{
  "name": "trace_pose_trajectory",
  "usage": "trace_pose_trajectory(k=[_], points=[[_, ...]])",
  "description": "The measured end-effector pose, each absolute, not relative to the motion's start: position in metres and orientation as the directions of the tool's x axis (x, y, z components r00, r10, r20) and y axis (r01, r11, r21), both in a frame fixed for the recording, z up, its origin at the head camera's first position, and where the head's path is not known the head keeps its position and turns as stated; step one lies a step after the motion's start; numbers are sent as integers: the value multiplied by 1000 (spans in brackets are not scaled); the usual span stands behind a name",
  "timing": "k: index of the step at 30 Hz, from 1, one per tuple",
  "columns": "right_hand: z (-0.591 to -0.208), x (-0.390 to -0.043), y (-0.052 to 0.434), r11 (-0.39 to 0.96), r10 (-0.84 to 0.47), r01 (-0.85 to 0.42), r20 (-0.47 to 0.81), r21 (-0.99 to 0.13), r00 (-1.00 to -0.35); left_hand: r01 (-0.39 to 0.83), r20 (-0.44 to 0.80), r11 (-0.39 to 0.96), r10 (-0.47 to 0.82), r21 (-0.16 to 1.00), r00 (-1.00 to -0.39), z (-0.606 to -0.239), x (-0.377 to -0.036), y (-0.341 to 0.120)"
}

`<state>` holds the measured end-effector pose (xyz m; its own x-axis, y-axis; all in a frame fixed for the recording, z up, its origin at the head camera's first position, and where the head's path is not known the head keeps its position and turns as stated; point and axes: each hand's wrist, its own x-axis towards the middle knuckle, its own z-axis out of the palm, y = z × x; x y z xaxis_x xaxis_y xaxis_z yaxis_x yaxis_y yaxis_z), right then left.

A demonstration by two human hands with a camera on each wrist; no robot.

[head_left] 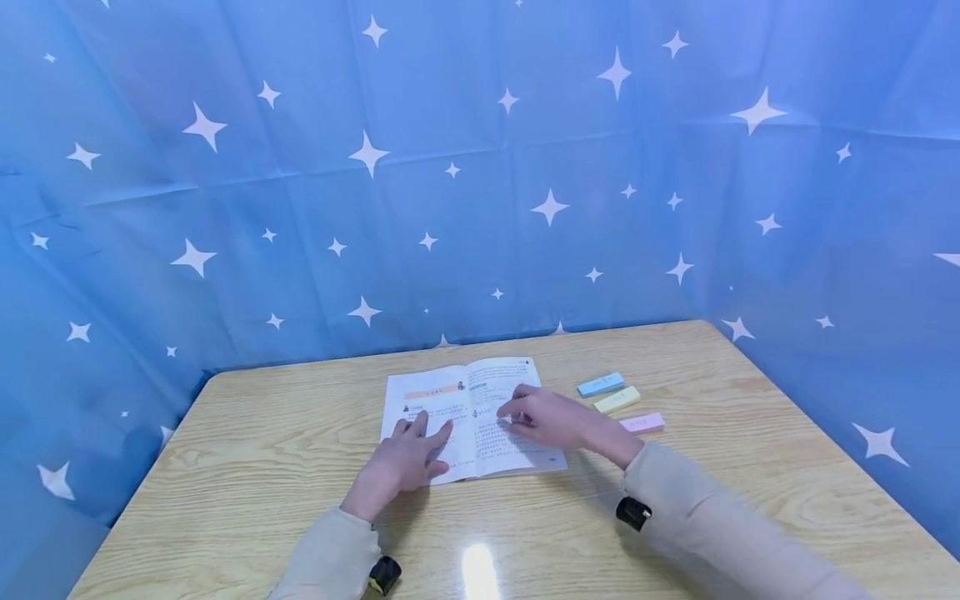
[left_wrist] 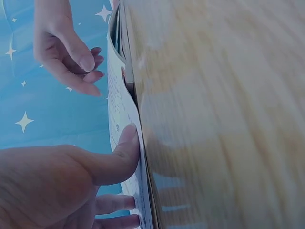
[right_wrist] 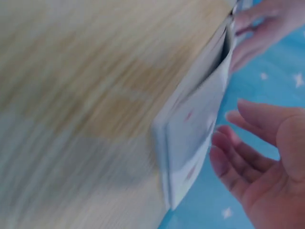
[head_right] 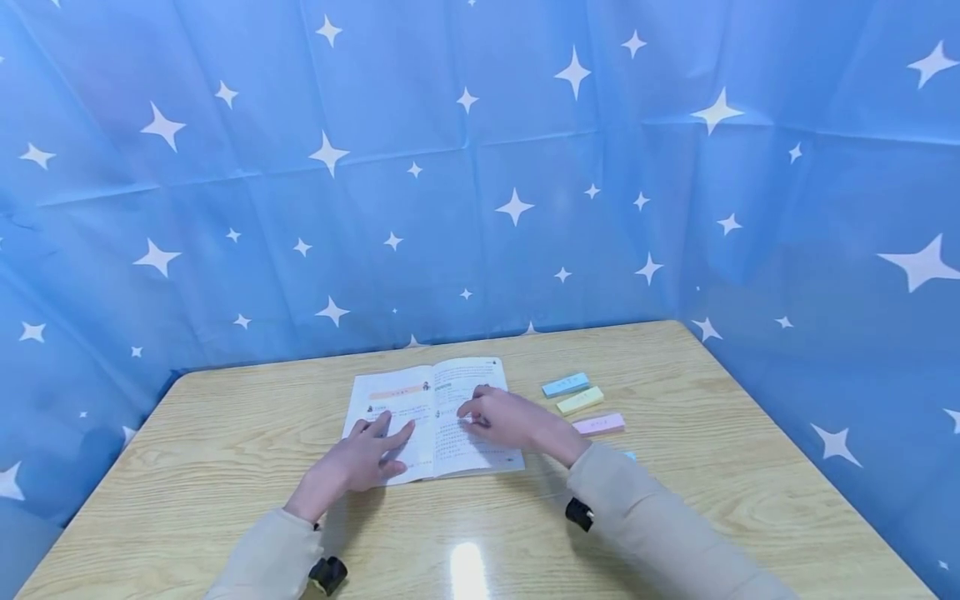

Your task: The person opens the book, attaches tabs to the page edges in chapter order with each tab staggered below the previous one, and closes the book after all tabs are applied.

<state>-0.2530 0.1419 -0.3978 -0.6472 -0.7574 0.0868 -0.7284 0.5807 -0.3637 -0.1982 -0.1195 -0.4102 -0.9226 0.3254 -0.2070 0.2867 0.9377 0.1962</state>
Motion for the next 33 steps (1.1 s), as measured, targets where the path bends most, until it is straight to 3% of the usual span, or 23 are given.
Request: trace_pose_trajectory(k=[6,17,33], points=[[-393,-270,167,624,-710,-710,141,-327,-690,284,-211,935,327,211,-921,-412,-199,-121],[-400,-300,230,764,-582,-593,125,-254,-804,304,-200,923,352,237,-914,-411,-198,-122],[-408,-314,280,789,-522,-506,53,-349,-851,306,-191,920,355,243,-915,-412,-197,-122]])
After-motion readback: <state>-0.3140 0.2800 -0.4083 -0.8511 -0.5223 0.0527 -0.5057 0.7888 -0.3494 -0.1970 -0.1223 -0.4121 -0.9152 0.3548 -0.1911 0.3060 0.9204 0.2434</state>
